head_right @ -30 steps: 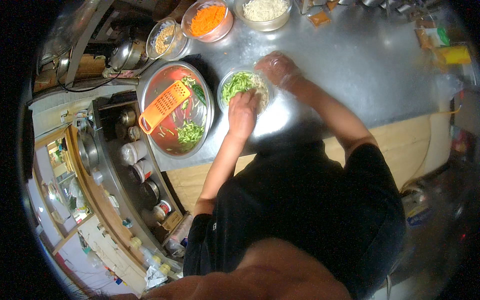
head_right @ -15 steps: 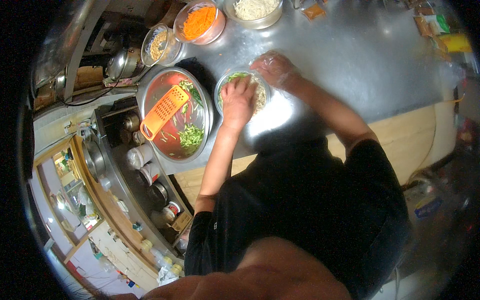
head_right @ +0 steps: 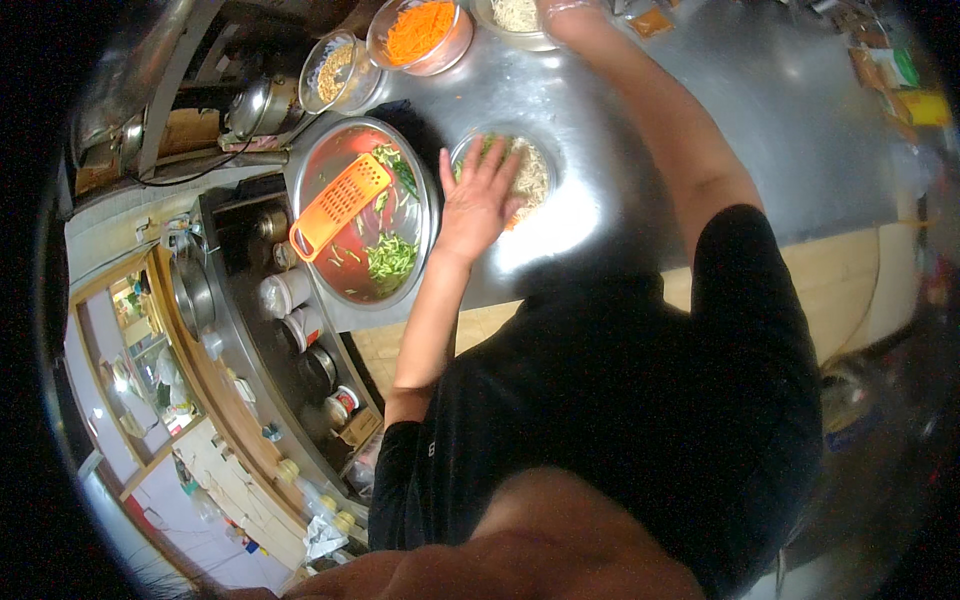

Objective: The person assembles a food order by layering shredded vegetables and noodles into a clear plastic container, then places the container into a white plastic bag. They add a small paper slip and a pair of chopsticks into the bag, tie it closed, and place it on a counter. Finally, they pick up a small white card and walk toward the dining area.

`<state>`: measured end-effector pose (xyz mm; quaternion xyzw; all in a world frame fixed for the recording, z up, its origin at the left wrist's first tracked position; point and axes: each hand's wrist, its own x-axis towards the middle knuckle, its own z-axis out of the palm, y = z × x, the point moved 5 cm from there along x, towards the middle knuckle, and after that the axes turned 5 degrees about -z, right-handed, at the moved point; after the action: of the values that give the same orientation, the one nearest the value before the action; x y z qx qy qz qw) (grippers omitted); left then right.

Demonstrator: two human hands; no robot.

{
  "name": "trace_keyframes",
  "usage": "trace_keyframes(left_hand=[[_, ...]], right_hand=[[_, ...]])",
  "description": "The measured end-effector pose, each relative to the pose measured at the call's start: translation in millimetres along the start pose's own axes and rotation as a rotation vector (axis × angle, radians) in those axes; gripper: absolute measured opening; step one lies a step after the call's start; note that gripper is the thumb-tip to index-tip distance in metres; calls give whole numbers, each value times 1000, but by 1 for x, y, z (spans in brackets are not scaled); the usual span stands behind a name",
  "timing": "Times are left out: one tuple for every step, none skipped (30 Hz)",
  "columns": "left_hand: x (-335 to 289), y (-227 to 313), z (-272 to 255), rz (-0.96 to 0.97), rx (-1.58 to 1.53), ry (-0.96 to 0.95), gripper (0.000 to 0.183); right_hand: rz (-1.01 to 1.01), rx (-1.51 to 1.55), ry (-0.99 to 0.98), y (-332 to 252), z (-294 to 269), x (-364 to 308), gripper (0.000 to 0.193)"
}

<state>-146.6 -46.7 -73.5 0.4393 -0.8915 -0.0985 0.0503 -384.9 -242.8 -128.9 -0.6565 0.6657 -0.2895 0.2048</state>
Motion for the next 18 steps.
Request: trace_keyframes(left_hand=[[-7, -4, -9, -35, -45, 99, 58], [-16, -10, -16, -94, -111, 173, 53], [-27, -14, -25, -143, -174, 308, 39], [-38, -17, -31, -162, -240, 396, 32], [-51, -19, -35, -196, -299, 473, 26], [-63, -17, -34, -213, -312, 467, 23], [-76, -16, -34, -235, -324, 460, 20], [-87, -14, -34, -261, -347, 461, 17], [-96, -13, -31, -293, -390, 444, 16], [-103, -11, -28, -325, -445, 434, 14], [-107, -10, -26, -328, -500, 441, 13], [-108, -9, -28, -289, -478, 474, 24], [-106, -15, -24, -390, -616, 464, 34], [-103, -18, -21, -458, -756, 498, 43], [-100, -21, -18, -525, -905, 526, 53], [-94, -22, -18, -524, -955, 510, 65], [-87, -23, -16, -519, -1016, 481, 78], [-80, -24, -14, -504, -1096, 424, 88]], right_hand=[[-22, -220, -49, 3, 10, 16, 18], [-44, -441, -98, 6, 20, 29, 18], [-68, -664, -143, 9, 28, 39, 18], [-92, -889, -188, 12, 32, 45, 19], [-99, -787, -169, 12, 31, 48, 19], [-106, -686, -151, 10, 25, 49, 20], [-113, -585, -133, 6, 15, 46, 22], [-122, -484, -117, -2, 3, 41, 23], [-130, -384, -102, -12, -11, 32, 25], [-138, -287, -87, -23, -25, 21, 26], [-149, -189, -70, -37, -35, 6, 28], [-85, 223, -132, -51, -32, -19, 29], [-45, 653, -209, -69, -23, -49, 29], [-99, 670, -340, -89, -15, -73, 28], [-218, 741, -481, -113, -5, -98, 28], [-136, 780, -668, -129, 14, -124, 26], [-109, 870, -850, -147, 31, -150, 25], [-74, 962, -956, -160, 41, -173, 26]])
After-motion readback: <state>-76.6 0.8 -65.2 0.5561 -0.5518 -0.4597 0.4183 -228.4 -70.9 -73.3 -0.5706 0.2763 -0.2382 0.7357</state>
